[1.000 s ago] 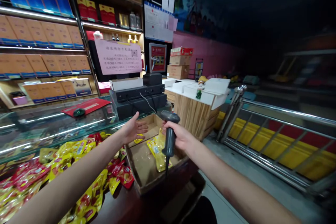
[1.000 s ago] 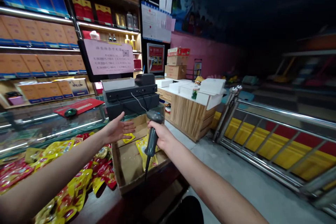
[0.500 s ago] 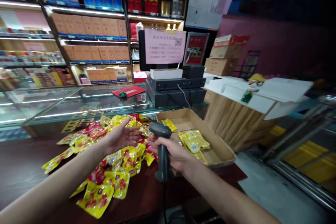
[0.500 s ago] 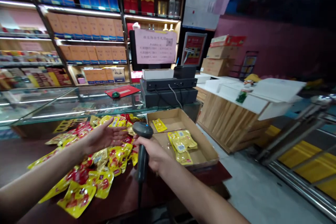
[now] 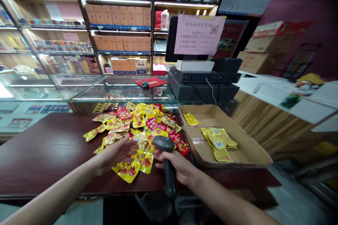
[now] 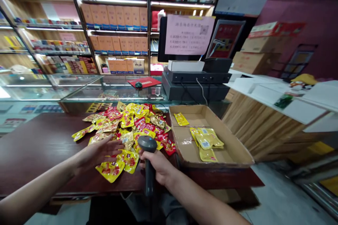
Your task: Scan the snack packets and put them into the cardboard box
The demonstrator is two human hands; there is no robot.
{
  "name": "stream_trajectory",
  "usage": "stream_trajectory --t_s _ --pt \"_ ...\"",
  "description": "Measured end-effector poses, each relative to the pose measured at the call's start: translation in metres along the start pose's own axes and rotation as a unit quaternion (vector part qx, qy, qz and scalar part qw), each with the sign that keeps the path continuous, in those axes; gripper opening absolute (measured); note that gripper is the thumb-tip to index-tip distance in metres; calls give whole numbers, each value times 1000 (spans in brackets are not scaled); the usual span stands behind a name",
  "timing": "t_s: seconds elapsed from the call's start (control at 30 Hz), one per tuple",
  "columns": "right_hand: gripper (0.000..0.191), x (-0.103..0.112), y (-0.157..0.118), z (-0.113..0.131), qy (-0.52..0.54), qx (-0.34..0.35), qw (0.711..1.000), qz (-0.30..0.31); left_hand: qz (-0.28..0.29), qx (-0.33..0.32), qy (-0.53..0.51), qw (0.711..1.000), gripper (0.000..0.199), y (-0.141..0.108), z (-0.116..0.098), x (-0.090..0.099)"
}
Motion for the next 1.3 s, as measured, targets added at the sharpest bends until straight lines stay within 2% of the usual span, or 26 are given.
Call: stream_trajectory --t_s 0.17,0.4,0.53,0.6,0.67,0.77,0.93,1.03,1.1,1.2,1.3 --pt "19 4 -3 -14 4 1 999 -33 -33 -11 48 998 52 -11 15 -5" --pt "21 -10 3 -26 39 -11 999 -18 -57 -36 122 990 49 3 28 -12" --pt "20 -21 3 -19 71 -10 997 43 -2 -105 176 979 57 6 27 -34" --pt "20 -25 1 -10 67 3 996 60 16 -160 198 967 64 8 22 -46" --pt "21 -25 -3 -1 54 19 997 51 9 -206 202 957 70 12 15 -53" --pt "20 -21 -8 14 52 41 997 42 -5 -238 167 957 67 21 2 -57" --pt "18 -7 -13 40 44 133 990 25 -39 -216 125 967 56 33 -26 -54" --pt "22 11 -12 51 29 182 982 -33 -59 -217 121 967 55 36 -47 -53" --pt "25 20 -9 54 28 186 980 -58 -50 -206 107 972 57 39 -57 -56" --pt "24 24 -4 54 42 171 984 -35 -28 -171 77 982 59 50 -64 -64" --pt "28 22 -3 55 78 163 984 9 -38 -161 73 984 56 66 -66 -70"
Point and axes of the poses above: each hand's wrist, its own y-axis towards the middle knuckle, its own x-axis out of the back of the hand, z = x × y, the point moved 6 cm from there along y, towards the middle knuckle, and after that the axes turned 3 degrees about -x, right-handed, at the moved point
